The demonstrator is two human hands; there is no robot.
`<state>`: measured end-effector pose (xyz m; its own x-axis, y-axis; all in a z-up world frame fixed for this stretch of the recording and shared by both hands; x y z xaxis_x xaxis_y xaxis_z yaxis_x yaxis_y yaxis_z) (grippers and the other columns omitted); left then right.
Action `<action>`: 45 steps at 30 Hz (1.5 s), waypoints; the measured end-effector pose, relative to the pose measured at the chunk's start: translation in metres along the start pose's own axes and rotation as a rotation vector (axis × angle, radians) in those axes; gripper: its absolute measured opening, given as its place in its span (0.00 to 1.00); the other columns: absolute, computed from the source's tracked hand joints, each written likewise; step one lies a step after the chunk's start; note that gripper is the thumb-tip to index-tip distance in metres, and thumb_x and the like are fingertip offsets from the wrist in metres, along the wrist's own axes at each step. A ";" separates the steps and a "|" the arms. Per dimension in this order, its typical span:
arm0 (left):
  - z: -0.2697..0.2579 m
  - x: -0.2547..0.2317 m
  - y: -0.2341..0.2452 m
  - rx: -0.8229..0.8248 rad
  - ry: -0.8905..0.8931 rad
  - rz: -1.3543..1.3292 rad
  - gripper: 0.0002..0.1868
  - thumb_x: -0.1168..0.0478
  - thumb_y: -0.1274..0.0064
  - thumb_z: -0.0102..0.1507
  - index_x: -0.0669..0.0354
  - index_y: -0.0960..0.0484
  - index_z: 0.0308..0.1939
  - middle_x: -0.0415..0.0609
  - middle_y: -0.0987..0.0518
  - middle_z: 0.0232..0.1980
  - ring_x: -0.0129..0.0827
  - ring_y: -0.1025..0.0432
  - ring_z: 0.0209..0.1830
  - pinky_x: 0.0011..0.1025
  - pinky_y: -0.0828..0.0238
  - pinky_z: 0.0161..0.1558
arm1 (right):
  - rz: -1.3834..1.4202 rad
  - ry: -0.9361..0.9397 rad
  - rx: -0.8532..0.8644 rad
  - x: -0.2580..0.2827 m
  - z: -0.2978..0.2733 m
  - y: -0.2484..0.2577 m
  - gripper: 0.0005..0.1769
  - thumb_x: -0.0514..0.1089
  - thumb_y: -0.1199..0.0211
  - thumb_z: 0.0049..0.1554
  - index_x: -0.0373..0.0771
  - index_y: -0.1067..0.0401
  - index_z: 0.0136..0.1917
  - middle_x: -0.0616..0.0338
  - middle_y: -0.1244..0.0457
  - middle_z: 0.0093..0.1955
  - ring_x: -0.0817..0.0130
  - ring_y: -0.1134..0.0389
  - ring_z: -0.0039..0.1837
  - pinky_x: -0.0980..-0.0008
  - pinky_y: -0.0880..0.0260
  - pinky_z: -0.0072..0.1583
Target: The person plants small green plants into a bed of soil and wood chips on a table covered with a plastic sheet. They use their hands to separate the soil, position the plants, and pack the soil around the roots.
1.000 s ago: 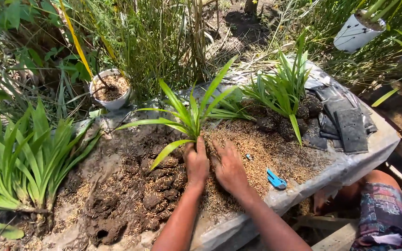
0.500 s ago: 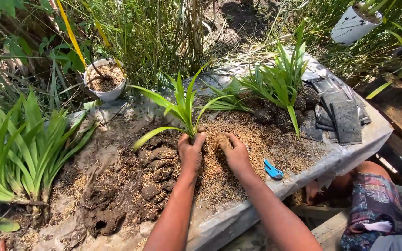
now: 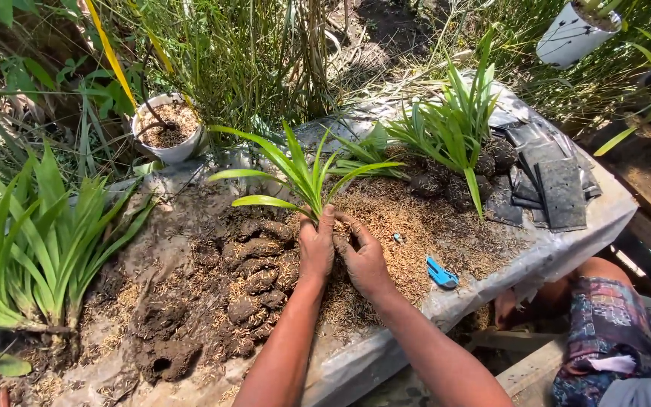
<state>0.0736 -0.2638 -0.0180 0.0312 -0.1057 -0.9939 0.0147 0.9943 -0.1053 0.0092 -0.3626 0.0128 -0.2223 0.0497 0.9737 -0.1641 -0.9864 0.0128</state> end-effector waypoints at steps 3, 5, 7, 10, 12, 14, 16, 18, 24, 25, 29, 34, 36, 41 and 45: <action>0.006 0.026 0.002 -0.015 0.190 0.198 0.41 0.28 0.40 0.68 0.72 0.20 0.46 0.67 0.24 0.40 0.62 0.24 0.50 0.60 0.31 0.57 | -0.003 -0.031 -0.030 0.001 -0.005 0.007 0.27 0.37 0.41 0.70 0.27 0.34 0.80 0.33 0.38 0.81 0.44 0.44 0.86 0.42 0.50 0.85; 0.014 0.046 0.007 -0.101 0.225 0.151 0.36 0.28 0.45 0.72 0.63 0.23 0.42 0.49 0.31 0.33 0.44 0.32 0.36 0.43 0.30 0.42 | -0.040 -0.055 0.028 0.024 -0.010 0.004 0.31 0.44 0.45 0.73 0.29 0.40 0.84 0.31 0.43 0.85 0.36 0.49 0.88 0.36 0.54 0.85; 0.009 0.038 0.008 -0.133 0.207 0.092 0.33 0.31 0.44 0.73 0.60 0.24 0.41 0.45 0.34 0.32 0.40 0.35 0.33 0.40 0.32 0.40 | -0.225 -0.017 0.013 0.024 -0.008 0.012 0.29 0.45 0.47 0.73 0.31 0.36 0.83 0.32 0.42 0.83 0.35 0.47 0.87 0.35 0.52 0.84; 0.013 0.039 0.009 -0.181 0.166 -0.005 0.29 0.35 0.42 0.74 0.56 0.27 0.38 0.40 0.37 0.31 0.33 0.37 0.30 0.34 0.35 0.36 | -0.728 -0.015 0.124 0.004 -0.004 0.022 0.32 0.56 0.56 0.74 0.40 0.35 0.83 0.38 0.44 0.85 0.39 0.46 0.86 0.35 0.51 0.84; 0.006 0.027 0.006 -0.199 0.152 -0.043 0.28 0.36 0.39 0.73 0.55 0.27 0.37 0.40 0.37 0.30 0.32 0.36 0.29 0.32 0.35 0.36 | -1.045 -0.063 0.259 -0.005 -0.006 0.023 0.37 0.67 0.63 0.75 0.47 0.36 0.85 0.45 0.48 0.89 0.42 0.48 0.87 0.37 0.51 0.84; -0.010 -0.002 -0.003 -0.187 0.159 -0.112 0.35 0.39 0.25 0.61 0.65 0.18 0.56 0.62 0.19 0.52 0.48 0.23 0.61 0.53 0.32 0.69 | -1.383 -0.045 0.452 0.000 -0.011 0.019 0.41 0.71 0.58 0.72 0.48 0.43 0.88 0.44 0.51 0.90 0.43 0.48 0.87 0.39 0.51 0.83; -0.007 -0.005 -0.001 -0.195 0.146 -0.124 0.37 0.42 0.22 0.58 0.66 0.18 0.58 0.61 0.18 0.55 0.46 0.24 0.62 0.52 0.33 0.71 | -1.379 -0.005 0.439 -0.023 -0.012 0.025 0.37 0.68 0.56 0.73 0.48 0.40 0.86 0.44 0.45 0.85 0.46 0.42 0.84 0.44 0.44 0.81; -0.004 -0.001 0.001 -0.200 0.131 -0.136 0.40 0.45 0.19 0.55 0.67 0.18 0.61 0.61 0.16 0.57 0.43 0.24 0.63 0.52 0.33 0.73 | -1.376 0.032 0.423 -0.055 -0.013 0.033 0.33 0.65 0.53 0.73 0.48 0.38 0.83 0.44 0.39 0.80 0.49 0.37 0.81 0.48 0.38 0.79; 0.004 0.023 0.004 -0.162 0.131 -0.104 0.39 0.37 0.24 0.61 0.67 0.14 0.60 0.63 0.14 0.58 0.47 0.23 0.65 0.57 0.33 0.73 | -0.426 -0.253 0.009 -0.019 -0.004 0.044 0.19 0.37 0.34 0.67 0.36 0.22 0.71 0.42 0.28 0.67 0.43 0.28 0.73 0.46 0.28 0.75; 0.007 0.029 0.005 -0.153 0.140 -0.100 0.39 0.35 0.26 0.62 0.67 0.15 0.59 0.66 0.15 0.59 0.52 0.23 0.66 0.59 0.32 0.73 | -0.212 -0.323 -0.099 -0.017 0.003 0.049 0.24 0.45 0.35 0.68 0.34 0.26 0.74 0.38 0.32 0.72 0.42 0.33 0.77 0.44 0.34 0.78; 0.005 0.026 -0.005 -0.176 0.102 -0.117 0.38 0.37 0.30 0.66 0.73 0.16 0.57 0.74 0.17 0.57 0.60 0.24 0.65 0.61 0.35 0.74 | -0.014 -0.519 -0.196 0.010 0.020 0.034 0.39 0.55 0.41 0.73 0.32 0.45 0.87 0.32 0.49 0.87 0.37 0.48 0.87 0.38 0.48 0.84; 0.011 0.045 0.000 -0.142 0.112 -0.222 0.22 0.41 0.33 0.70 0.56 0.18 0.46 0.48 0.23 0.42 0.35 0.27 0.42 0.40 0.29 0.53 | -0.058 -0.321 0.043 0.031 0.000 -0.003 0.38 0.61 0.56 0.75 0.36 0.42 0.87 0.31 0.49 0.87 0.32 0.47 0.86 0.32 0.48 0.82; 0.001 0.008 -0.005 -0.153 0.114 -0.180 0.27 0.41 0.33 0.70 0.60 0.14 0.60 0.59 0.15 0.57 0.43 0.23 0.60 0.52 0.30 0.70 | -0.152 -0.177 0.157 0.019 -0.003 -0.007 0.39 0.61 0.62 0.75 0.36 0.45 0.89 0.30 0.51 0.88 0.27 0.52 0.87 0.27 0.52 0.82; -0.016 -0.038 -0.015 -0.122 0.219 -0.021 0.51 0.27 0.39 0.66 0.72 0.23 0.72 0.76 0.24 0.73 0.67 0.33 0.79 0.65 0.41 0.80 | -0.483 -0.004 0.253 0.030 0.000 0.007 0.46 0.69 0.67 0.73 0.36 0.52 0.90 0.29 0.59 0.92 0.26 0.59 0.89 0.22 0.57 0.83; -0.008 -0.049 -0.007 -0.134 0.087 -0.109 0.41 0.36 0.44 0.72 0.71 0.27 0.73 0.77 0.25 0.73 0.70 0.31 0.76 0.72 0.44 0.79 | -0.629 -0.106 0.156 0.033 -0.004 0.019 0.39 0.60 0.65 0.74 0.39 0.50 0.90 0.30 0.54 0.90 0.26 0.55 0.88 0.20 0.54 0.82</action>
<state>0.0635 -0.2658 0.0311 -0.0499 -0.2172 -0.9749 -0.1198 0.9703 -0.2100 -0.0049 -0.3794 0.0439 -0.0322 0.6166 0.7866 -0.0886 -0.7857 0.6122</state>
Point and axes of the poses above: each hand's wrist, its own z-axis towards the middle knuckle, its own y-axis out of the back of the hand, x = y × z, the point moved 2 cm from there along z, towards the middle knuckle
